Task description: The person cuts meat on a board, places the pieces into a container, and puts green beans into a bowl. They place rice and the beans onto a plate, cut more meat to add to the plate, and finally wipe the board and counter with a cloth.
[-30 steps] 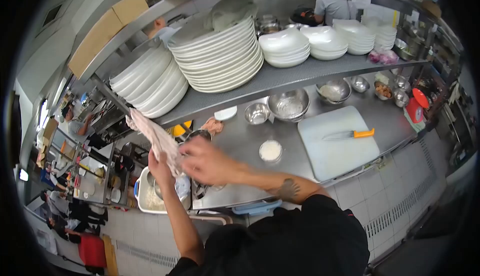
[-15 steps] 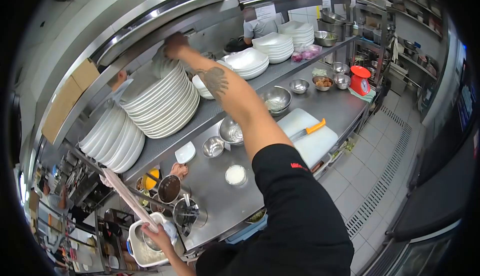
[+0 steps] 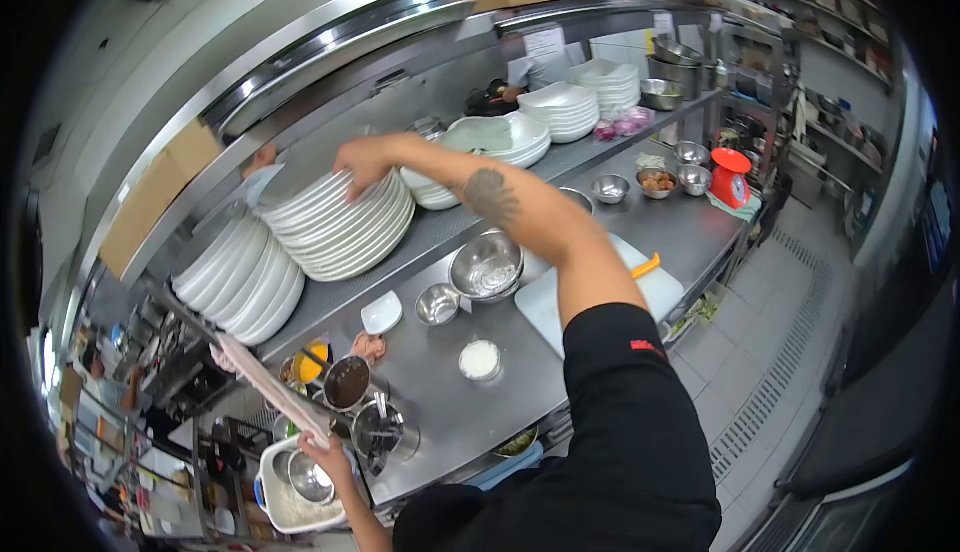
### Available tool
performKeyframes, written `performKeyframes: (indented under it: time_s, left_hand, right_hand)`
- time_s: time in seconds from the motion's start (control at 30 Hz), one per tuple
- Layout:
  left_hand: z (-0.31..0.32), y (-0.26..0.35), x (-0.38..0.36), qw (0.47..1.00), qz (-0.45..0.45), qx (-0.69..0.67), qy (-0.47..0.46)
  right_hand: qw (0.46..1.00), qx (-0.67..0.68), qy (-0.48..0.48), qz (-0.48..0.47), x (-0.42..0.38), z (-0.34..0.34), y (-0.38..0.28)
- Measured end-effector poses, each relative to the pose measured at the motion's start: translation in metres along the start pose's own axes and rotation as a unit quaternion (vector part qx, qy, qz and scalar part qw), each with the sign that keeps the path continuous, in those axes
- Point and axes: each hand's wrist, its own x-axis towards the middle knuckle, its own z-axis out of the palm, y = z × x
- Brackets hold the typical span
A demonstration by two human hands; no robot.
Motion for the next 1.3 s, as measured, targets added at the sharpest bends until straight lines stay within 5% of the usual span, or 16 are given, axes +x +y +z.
performKeyframes:
  time_s: [0.17, 0.33, 0.57, 0.63, 0.7, 0.77, 0.8, 0.83, 0.87, 0.9, 0.97, 1.0, 1.03, 1.07, 1.23, 1.3]
  left_hand:
    - [-0.019, -0.013, 0.000, 0.998, 0.028, 0.028, 0.048]
    - [-0.037, -0.014, 0.000, 0.999, -0.019, 0.010, 0.032]
    - [-0.029, 0.030, -0.009, 0.999, -0.041, -0.008, 0.009]
    - [-0.028, 0.033, -0.023, 0.967, 0.072, 0.241, 0.043]
    - [-0.019, 0.055, -0.058, 0.876, 0.056, 0.463, 0.122]
    - [-0.021, 0.074, -0.088, 0.948, 0.033, 0.310, 0.060]
    - [-0.022, 0.078, -0.102, 0.987, -0.059, 0.146, -0.036]
    - [-0.020, 0.095, -0.115, 0.950, -0.245, -0.136, -0.135]
    - [-0.017, 0.100, -0.126, 0.842, -0.317, -0.357, -0.249]
    - [-0.013, 0.102, -0.134, 0.670, -0.359, -0.554, -0.341]
    - [-0.002, 0.100, -0.152, 0.594, -0.466, -0.587, -0.294]
    - [0.011, 0.129, -0.146, 0.734, -0.492, -0.408, -0.231]
    - [0.010, 0.107, -0.152, 0.756, -0.507, -0.321, -0.260]
    - [0.007, 0.073, -0.166, 0.686, -0.565, -0.401, -0.220]
    - [-0.001, -0.017, -0.229, 0.684, -0.563, -0.419, -0.200]
    - [-0.008, -0.043, -0.249, 0.813, -0.473, -0.284, -0.187]
  right_hand:
    - [0.995, -0.040, -0.092, 0.013, 0.015, -0.044, -0.019]
    - [0.987, -0.020, 0.082, 0.140, -0.003, -0.045, -0.041]
    - [0.947, -0.077, 0.310, -0.031, -0.091, -0.055, -0.095]
    - [0.947, -0.109, 0.301, -0.022, -0.134, -0.064, -0.131]
    - [0.949, -0.080, 0.304, -0.014, -0.176, -0.060, -0.164]
    - [0.965, -0.057, 0.255, -0.016, -0.219, -0.050, -0.188]
    - [0.973, -0.008, 0.228, -0.022, -0.236, -0.039, -0.199]
    - [0.978, 0.041, 0.201, -0.028, -0.251, -0.025, -0.205]
    - [0.982, 0.099, 0.163, -0.015, -0.263, -0.008, -0.211]
    - [0.979, 0.153, 0.132, 0.000, -0.273, 0.016, -0.216]
    - [0.973, 0.216, 0.073, -0.041, -0.295, 0.078, -0.215]
    - [0.970, 0.232, 0.043, -0.056, -0.303, 0.103, -0.219]
    - [0.965, 0.254, 0.008, -0.061, -0.314, 0.129, -0.221]
    - [0.958, 0.281, -0.034, -0.048, -0.324, 0.154, -0.221]
    - [0.869, 0.421, -0.257, -0.022, -0.334, 0.218, -0.179]
    - [0.864, 0.448, -0.227, -0.013, -0.323, 0.256, -0.143]
